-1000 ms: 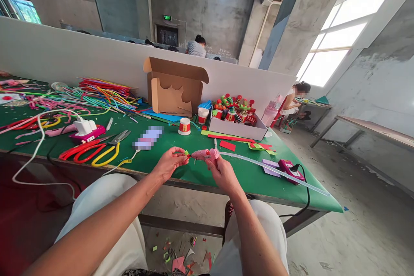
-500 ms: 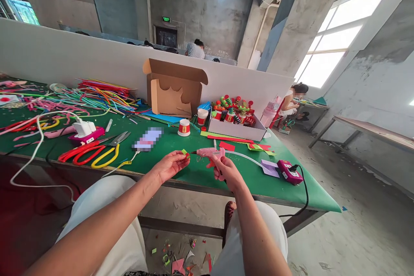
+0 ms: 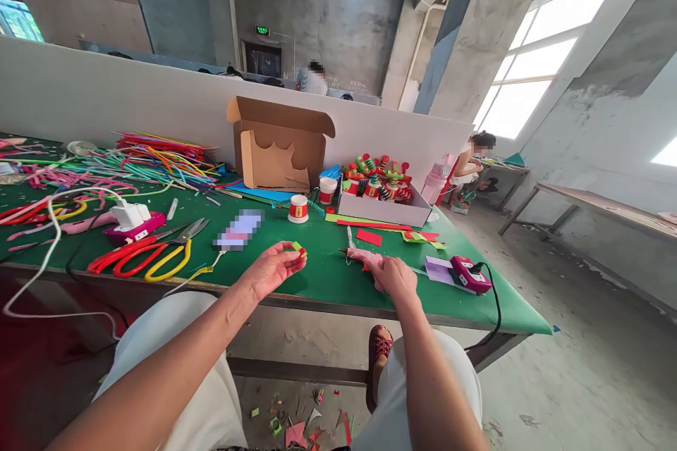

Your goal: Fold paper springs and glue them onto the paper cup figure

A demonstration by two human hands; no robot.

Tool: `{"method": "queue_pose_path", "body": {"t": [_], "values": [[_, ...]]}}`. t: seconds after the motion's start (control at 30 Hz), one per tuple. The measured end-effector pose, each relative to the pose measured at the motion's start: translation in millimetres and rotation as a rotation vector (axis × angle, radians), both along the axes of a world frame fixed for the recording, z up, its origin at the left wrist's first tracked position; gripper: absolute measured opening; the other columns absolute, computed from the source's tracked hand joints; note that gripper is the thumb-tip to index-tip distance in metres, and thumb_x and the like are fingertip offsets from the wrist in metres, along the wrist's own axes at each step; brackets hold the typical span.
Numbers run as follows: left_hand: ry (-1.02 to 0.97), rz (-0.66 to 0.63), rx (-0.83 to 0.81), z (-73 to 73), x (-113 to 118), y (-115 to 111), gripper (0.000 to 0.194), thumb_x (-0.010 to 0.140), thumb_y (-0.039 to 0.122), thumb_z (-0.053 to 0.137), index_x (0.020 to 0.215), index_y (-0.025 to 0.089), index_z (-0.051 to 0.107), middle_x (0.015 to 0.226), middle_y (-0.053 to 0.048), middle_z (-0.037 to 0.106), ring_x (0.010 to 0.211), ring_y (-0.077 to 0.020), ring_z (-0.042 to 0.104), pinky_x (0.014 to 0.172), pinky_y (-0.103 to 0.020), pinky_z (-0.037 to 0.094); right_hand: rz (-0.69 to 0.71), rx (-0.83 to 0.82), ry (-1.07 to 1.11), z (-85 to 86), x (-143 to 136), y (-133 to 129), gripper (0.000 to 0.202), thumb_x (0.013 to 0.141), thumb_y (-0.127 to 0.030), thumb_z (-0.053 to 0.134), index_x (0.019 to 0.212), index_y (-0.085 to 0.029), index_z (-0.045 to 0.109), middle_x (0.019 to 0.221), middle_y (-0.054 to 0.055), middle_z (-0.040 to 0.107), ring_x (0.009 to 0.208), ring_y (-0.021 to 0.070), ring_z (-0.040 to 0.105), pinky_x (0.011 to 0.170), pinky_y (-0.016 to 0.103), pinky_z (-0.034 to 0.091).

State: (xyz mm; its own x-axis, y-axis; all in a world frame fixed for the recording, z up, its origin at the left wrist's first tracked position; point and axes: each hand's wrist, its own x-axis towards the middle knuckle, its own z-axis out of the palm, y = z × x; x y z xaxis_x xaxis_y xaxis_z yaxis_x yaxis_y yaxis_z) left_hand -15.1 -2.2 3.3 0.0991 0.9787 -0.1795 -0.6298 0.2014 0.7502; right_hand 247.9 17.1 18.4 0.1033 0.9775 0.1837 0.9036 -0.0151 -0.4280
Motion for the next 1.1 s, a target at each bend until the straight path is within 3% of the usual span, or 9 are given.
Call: {"method": "queue_pose_path", "body": {"t": [0.07,0.1,0.17,0.23,0.33,0.77,1.1], "values": [[0.052,-0.017,0.035,-0.1,0,-2,0.024,0.063,0.003,0.074,0.074,0.015,0.056,0.072,-0.005,0.071,0.065,-0.0133,0.067,0.068,-0.026,0.055,-0.033,0.156,0.162,1.7,-13,-10,0.04,0.072,-0.056,0.064,0.056,-0.022,0.052,0.061,0.006,0.062,0.065,0.0203,0.059,0.055,0.028,0.041],[0.082,-0.034,0.053,-0.7,0,-3,0.025,0.062,0.005,0.076,0.075,0.015,0.057,0.072,-0.005,0.071,0.065,-0.0133,0.067,0.068,-0.027,0.055,0.036,0.19,0.316,1.4,-23,-15,0.035,0.074,-0.055,0.063,0.064,-0.022,0.056,0.068,0.005,0.064,0.069,0.0201,0.06,0.059,0.029,0.044],[0.141,-0.087,0.084,-2.8,2,-6,0.029,0.06,0.009,0.079,0.076,0.015,0.057,0.072,-0.004,0.07,0.065,-0.014,0.067,0.068,-0.028,0.055,0.286,0.042,0.742,-1.4,-46,-25,0.033,0.075,-0.055,0.062,0.079,-0.022,0.061,0.076,0.004,0.065,0.073,0.0179,0.062,0.067,0.03,0.05],[0.195,-0.149,0.107,-5.1,3,-8,0.033,0.057,0.013,0.083,0.077,0.015,0.057,0.072,-0.004,0.07,0.067,-0.0152,0.067,0.068,-0.029,0.055,0.441,-0.219,1.129,-6.1,-69,-32,0.035,0.068,-0.05,0.071,0.086,-0.021,0.061,0.082,0.003,0.065,0.075,0.0166,0.064,0.074,0.033,0.053],[0.272,-0.212,0.121,-6.5,3,-10,0.037,0.054,0.017,0.085,0.078,0.015,0.058,0.072,-0.004,0.07,0.069,-0.0168,0.068,0.069,-0.029,0.054,0.515,-0.422,1.362,-13.3,-90,-35,0.031,0.064,-0.039,0.077,0.083,-0.02,0.061,0.073,-0.001,0.065,0.07,0.0134,0.064,0.076,0.032,0.054],[0.426,-0.22,0.163,-4.4,6,-15,0.03,0.053,0.027,0.085,0.069,0.015,0.062,0.063,0.0,0.066,0.062,-0.0144,0.065,0.066,-0.027,0.051,0.535,-0.478,1.394,-22.4,-88,-33,0.033,0.062,-0.036,0.081,0.078,-0.019,0.058,0.066,-0.002,0.069,0.066,0.0129,0.068,0.075,0.031,0.057],[0.484,-0.173,0.272,-3.7,8,-18,0.027,0.055,0.03,0.085,0.073,0.017,0.071,0.072,-0.002,0.069,0.068,-0.0133,0.061,0.065,-0.024,0.05,0.516,-0.584,1.502,-22.0,-82,-30,0.028,0.064,-0.03,0.081,0.079,-0.017,0.061,0.07,0.001,0.071,0.071,0.0149,0.071,0.076,0.03,0.056]]}}
